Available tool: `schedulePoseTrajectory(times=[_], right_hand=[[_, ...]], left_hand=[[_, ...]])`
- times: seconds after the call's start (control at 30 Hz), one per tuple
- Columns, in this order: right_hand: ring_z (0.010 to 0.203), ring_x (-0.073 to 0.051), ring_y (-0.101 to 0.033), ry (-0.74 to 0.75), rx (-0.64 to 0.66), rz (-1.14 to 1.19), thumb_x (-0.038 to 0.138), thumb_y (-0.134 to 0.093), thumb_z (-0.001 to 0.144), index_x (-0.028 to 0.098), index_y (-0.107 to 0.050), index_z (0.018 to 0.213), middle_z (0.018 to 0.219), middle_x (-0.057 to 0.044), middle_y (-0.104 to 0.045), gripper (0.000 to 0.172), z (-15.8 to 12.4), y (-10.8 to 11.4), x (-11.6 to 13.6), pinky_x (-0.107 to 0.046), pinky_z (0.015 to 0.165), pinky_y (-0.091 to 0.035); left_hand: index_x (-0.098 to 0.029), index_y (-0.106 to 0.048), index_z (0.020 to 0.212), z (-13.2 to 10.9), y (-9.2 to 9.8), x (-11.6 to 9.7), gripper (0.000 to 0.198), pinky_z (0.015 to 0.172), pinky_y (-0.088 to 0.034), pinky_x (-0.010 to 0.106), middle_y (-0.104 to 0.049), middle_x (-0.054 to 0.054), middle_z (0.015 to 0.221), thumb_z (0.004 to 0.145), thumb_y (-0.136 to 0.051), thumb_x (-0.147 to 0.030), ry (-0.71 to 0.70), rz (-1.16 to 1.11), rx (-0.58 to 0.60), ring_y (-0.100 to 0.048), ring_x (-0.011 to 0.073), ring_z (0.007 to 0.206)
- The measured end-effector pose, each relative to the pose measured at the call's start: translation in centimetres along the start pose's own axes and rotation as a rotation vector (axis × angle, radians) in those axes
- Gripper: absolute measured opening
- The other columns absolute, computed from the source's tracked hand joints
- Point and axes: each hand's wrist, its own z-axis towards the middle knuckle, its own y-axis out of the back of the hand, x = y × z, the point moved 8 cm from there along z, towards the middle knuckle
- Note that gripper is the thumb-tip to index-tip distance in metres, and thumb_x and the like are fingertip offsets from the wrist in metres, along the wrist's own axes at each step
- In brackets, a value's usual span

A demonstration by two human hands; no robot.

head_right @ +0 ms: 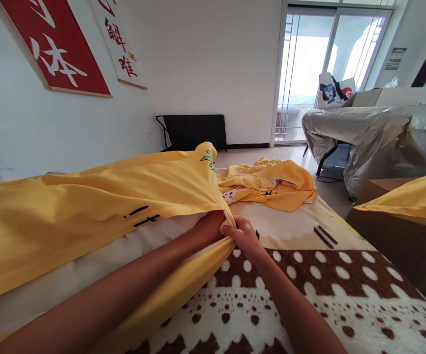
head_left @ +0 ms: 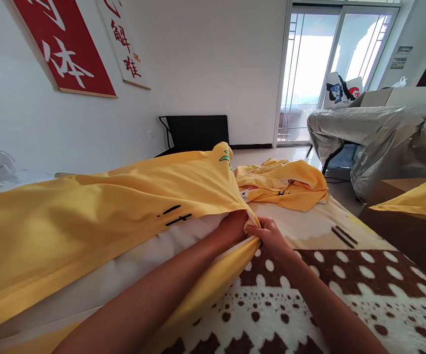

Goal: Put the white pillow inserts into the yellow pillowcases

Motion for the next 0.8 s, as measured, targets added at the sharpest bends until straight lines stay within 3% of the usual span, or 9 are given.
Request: schedulePoseTrajectory(times=[0.13,0.3,0.43,0.57,0.67,0.73,0.8], right_hand=[[0.052,-0.008,-0.033,0.035,-0.031,-0.046,0.037,-0.063,0.064,0.017,-0.052,0.057,0.054,0.005,-0.042,0.024,0.1,0.2,0.2,-0.022,0.049,-0.024],[0.053,-0.009,-0.035,0.038,-0.019,-0.055,0.041,-0.062,0.065,0.017,-0.055,0.061,0.055,0.004,-0.044,0.025,0.0,0.3,0.3,-0.022,0.05,-0.026],[0.05,-0.008,-0.034,0.022,0.006,-0.037,0.048,-0.061,0.066,0.018,-0.053,0.061,0.054,0.004,-0.044,0.032,-0.4,0.2,1.0,-0.022,0.048,-0.026],[0.052,-0.008,-0.035,0.036,0.062,0.017,0.048,-0.063,0.065,0.018,-0.051,0.062,0.056,0.004,-0.044,0.033,-0.8,-0.5,2.0,-0.022,0.049,-0.027],[0.052,-0.008,-0.032,0.091,0.034,-0.067,0.047,-0.061,0.068,0.018,-0.048,0.061,0.056,0.005,-0.04,0.033,-0.7,-0.6,2.2,-0.022,0.049,-0.026],[0.052,-0.008,-0.031,0.124,0.014,-0.144,0.046,-0.06,0.07,0.018,-0.046,0.059,0.055,0.005,-0.036,0.033,-0.4,-0.6,1.8,-0.022,0.048,-0.024],[0.052,-0.008,-0.031,0.141,0.026,-0.188,0.05,-0.056,0.074,0.018,-0.044,0.056,0.053,0.005,-0.036,0.038,0.1,-0.5,1.2,-0.023,0.048,-0.024]], left_hand=[[-0.014,-0.059,0.069,0.0,0.3,-0.1,0.013,0.071,-0.042,0.032,-0.059,0.008,0.075,0.073,-0.055,-0.025,0.028,0.063,-0.038,-0.055,0.0209,0.076],[-0.014,-0.057,0.065,0.3,0.2,-0.3,0.012,0.07,-0.042,0.031,-0.058,0.008,0.071,0.071,-0.052,-0.024,0.04,0.069,-0.034,-0.054,0.0204,0.072],[-0.014,-0.06,0.081,-0.3,1.4,-1.4,0.017,0.083,-0.042,0.033,-0.062,0.009,0.088,0.075,-0.052,-0.028,-0.01,0.028,-0.015,-0.055,0.0236,0.087],[-0.017,-0.057,0.105,-3.5,4.1,-3.4,0.031,0.097,-0.038,0.033,-0.059,0.01,0.113,0.086,-0.042,-0.036,-0.088,-0.036,-0.006,-0.051,0.0224,0.105],[-0.02,-0.057,0.113,-6.9,4.9,-4.6,0.037,0.105,-0.032,0.031,-0.058,0.007,0.122,0.09,-0.036,-0.039,-0.155,-0.19,0.137,-0.049,0.0203,0.114],[-0.021,-0.063,0.107,-9.1,4.3,-3.9,0.039,0.102,-0.035,0.03,-0.062,0.005,0.117,0.088,-0.037,-0.043,-0.059,-0.34,0.292,-0.053,0.021,0.111],[-0.021,-0.068,0.096,-11.1,3.8,-2.4,0.041,0.091,-0.043,0.028,-0.067,0.003,0.105,0.085,-0.039,-0.048,0.106,-0.444,0.376,-0.058,0.0216,0.102]])
